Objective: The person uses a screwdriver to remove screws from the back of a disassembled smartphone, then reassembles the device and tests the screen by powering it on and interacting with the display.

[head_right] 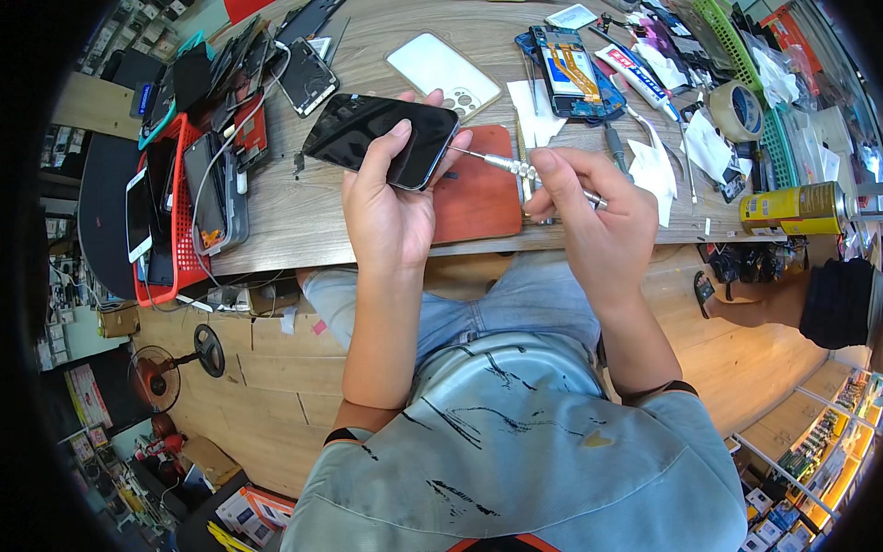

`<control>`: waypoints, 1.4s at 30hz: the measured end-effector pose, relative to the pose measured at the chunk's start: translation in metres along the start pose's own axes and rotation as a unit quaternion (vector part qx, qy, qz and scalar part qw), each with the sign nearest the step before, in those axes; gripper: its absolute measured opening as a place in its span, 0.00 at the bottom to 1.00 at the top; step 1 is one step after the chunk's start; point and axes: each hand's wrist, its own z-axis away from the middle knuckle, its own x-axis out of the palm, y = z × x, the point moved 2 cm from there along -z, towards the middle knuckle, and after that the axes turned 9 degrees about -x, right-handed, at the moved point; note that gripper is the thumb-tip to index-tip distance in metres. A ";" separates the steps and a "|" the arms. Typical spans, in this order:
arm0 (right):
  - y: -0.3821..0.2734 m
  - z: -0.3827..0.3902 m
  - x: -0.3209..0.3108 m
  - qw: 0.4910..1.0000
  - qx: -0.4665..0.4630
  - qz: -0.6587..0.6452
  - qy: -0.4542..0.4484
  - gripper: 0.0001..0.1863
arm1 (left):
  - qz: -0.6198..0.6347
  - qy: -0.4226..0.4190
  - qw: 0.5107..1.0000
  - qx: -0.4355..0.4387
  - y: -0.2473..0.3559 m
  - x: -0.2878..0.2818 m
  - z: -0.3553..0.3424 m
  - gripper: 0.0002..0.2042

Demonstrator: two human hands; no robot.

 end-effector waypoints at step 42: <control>-0.009 -0.001 0.006 0.997 -0.001 -0.065 0.043 0.19 | -0.012 0.006 1.000 0.005 -0.002 0.001 0.000 0.17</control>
